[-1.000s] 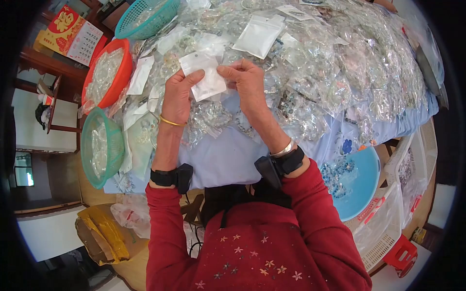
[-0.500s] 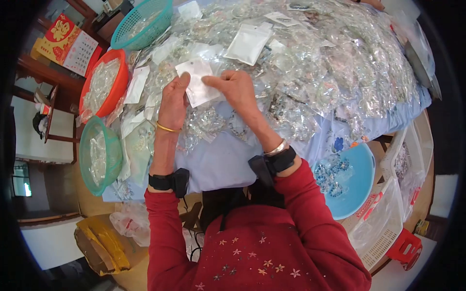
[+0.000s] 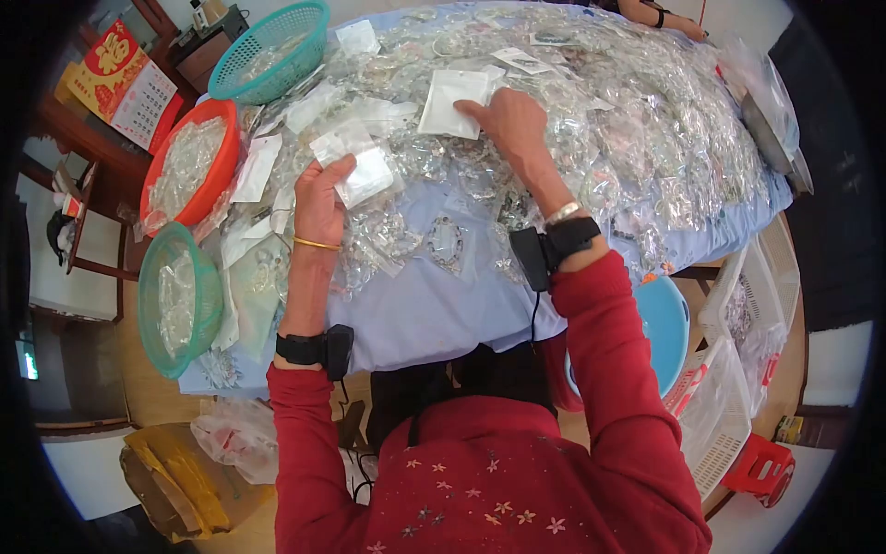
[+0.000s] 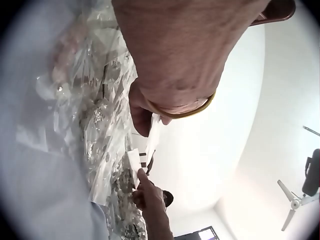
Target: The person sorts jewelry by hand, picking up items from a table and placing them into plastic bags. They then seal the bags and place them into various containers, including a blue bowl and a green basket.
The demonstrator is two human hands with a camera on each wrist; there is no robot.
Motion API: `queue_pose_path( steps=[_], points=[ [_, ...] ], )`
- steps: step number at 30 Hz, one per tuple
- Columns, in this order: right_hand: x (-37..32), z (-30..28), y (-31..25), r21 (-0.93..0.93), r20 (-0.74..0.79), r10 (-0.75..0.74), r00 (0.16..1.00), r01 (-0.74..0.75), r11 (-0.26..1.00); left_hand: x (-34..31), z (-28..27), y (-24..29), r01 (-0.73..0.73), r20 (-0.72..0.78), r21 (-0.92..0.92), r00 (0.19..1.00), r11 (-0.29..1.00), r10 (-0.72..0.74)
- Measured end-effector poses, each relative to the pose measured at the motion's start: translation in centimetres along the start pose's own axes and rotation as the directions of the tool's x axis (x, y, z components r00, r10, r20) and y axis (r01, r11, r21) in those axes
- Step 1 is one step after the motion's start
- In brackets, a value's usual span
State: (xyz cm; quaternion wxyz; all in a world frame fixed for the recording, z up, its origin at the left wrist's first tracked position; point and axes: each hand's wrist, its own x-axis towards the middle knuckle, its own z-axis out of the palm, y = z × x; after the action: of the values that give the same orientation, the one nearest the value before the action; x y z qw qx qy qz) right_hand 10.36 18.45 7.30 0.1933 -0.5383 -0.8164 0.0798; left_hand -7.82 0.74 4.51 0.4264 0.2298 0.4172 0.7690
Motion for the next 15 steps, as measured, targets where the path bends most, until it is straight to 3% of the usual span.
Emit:
queue_pose_path(
  steps=[2,7,10,11,12,14,15],
  points=[
    [0.4,0.6,-0.7,-0.125,-0.033,-0.046,0.998,0.041,0.991,-0.1,0.1,0.2,0.000,-0.001,-0.007,1.000,1.000,0.000],
    [0.5,2.4,-1.4,-0.053,-0.152,-0.193,0.969,0.187,0.981,-0.2,-0.2,0.5,0.014,-0.010,0.000,1.000,1.000,-0.014],
    [0.9,2.8,-1.0,0.292,-0.174,-0.156,0.972,0.203,0.935,0.0,-0.3,0.5,0.008,-0.023,0.005,1.000,1.000,-0.008],
    [0.9,2.7,-1.2,0.291,-0.171,-0.166,0.971,0.210,0.933,0.1,-0.4,0.5,-0.005,-0.036,0.000,0.999,1.000,0.005],
    [0.7,2.7,-1.2,0.514,-0.118,-0.107,0.987,0.152,0.844,0.2,-0.5,0.4,-0.018,-0.052,-0.008,0.998,1.000,0.018],
    [0.4,2.6,-1.1,0.849,0.035,-0.023,0.999,-0.018,0.529,0.3,-0.7,0.2,-0.021,-0.064,-0.015,0.998,1.000,0.020],
    [0.3,2.2,-1.1,0.847,0.041,-0.029,0.999,-0.019,0.531,0.4,-0.7,0.2,-0.024,-0.063,-0.014,0.998,1.000,0.023]
  ],
)
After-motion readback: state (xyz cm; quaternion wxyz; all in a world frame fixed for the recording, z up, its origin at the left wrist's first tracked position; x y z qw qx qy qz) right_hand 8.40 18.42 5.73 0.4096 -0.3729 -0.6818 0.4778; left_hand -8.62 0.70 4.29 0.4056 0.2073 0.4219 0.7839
